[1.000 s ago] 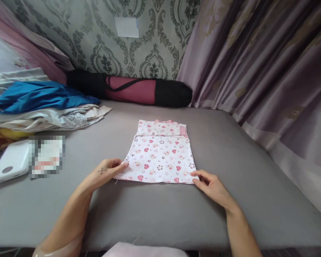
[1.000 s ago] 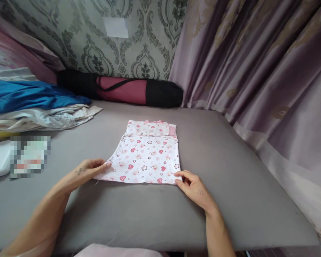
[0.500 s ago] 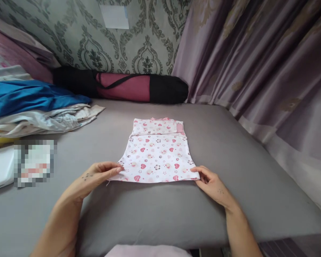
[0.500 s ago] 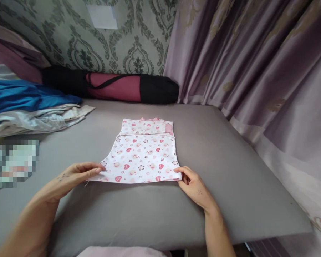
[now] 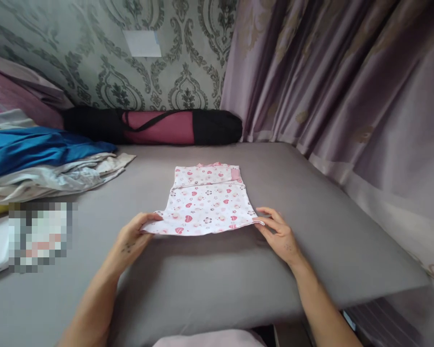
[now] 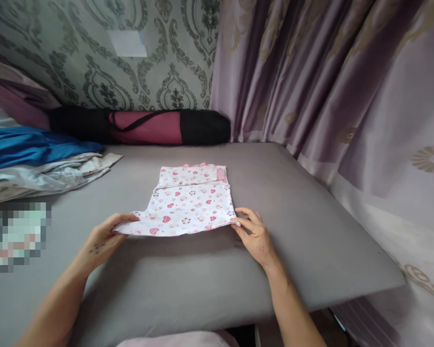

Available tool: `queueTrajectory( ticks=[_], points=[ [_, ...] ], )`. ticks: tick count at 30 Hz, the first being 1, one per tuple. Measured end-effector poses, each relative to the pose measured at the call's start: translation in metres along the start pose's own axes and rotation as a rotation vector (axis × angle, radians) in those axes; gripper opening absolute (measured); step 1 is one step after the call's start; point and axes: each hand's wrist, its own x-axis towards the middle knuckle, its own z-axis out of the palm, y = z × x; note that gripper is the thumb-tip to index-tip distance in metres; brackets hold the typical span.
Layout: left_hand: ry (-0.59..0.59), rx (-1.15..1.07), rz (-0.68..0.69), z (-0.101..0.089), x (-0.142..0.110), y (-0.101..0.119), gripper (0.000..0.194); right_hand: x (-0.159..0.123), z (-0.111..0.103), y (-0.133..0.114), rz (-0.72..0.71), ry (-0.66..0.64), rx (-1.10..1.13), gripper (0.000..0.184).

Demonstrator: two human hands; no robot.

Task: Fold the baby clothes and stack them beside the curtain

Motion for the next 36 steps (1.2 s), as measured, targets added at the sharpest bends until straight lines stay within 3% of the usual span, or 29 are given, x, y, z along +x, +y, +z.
queueTrajectory(
  ticks=[6, 11, 19, 23, 26, 32, 36],
  points=[
    [0.081, 0.251, 0.301, -0.012, 0.001, -0.003, 0.037, 0.002, -0.008, -0.003, -0.129, -0.090, 0.002, 0.020],
    [-0.146, 0.289, 0.421, -0.030, -0.007, -0.005, 0.035, -0.003, -0.022, -0.010, -0.144, -0.158, -0.059, 0.023],
    [-0.386, 0.164, 0.318, -0.046, -0.051, -0.010, 0.036, -0.031, -0.052, -0.038, -0.045, -0.332, 0.005, 0.022],
    [-0.397, 0.059, 0.138, -0.048, -0.043, 0.000, 0.029, -0.036, -0.057, -0.049, 0.103, -0.376, 0.050, 0.019],
    [-0.320, -0.039, -0.011, -0.043, -0.016, 0.013, 0.030, -0.023, -0.049, -0.048, 0.256, -0.347, 0.077, 0.026],
    [0.087, -0.416, -0.253, -0.012, 0.044, 0.038, 0.045, 0.038, -0.008, -0.023, 0.368, -0.086, 0.094, 0.037],
    [0.250, -0.340, -0.278, 0.015, 0.081, 0.029, 0.036, 0.080, 0.026, 0.000, 0.421, 0.050, -0.087, 0.034]
  ],
)
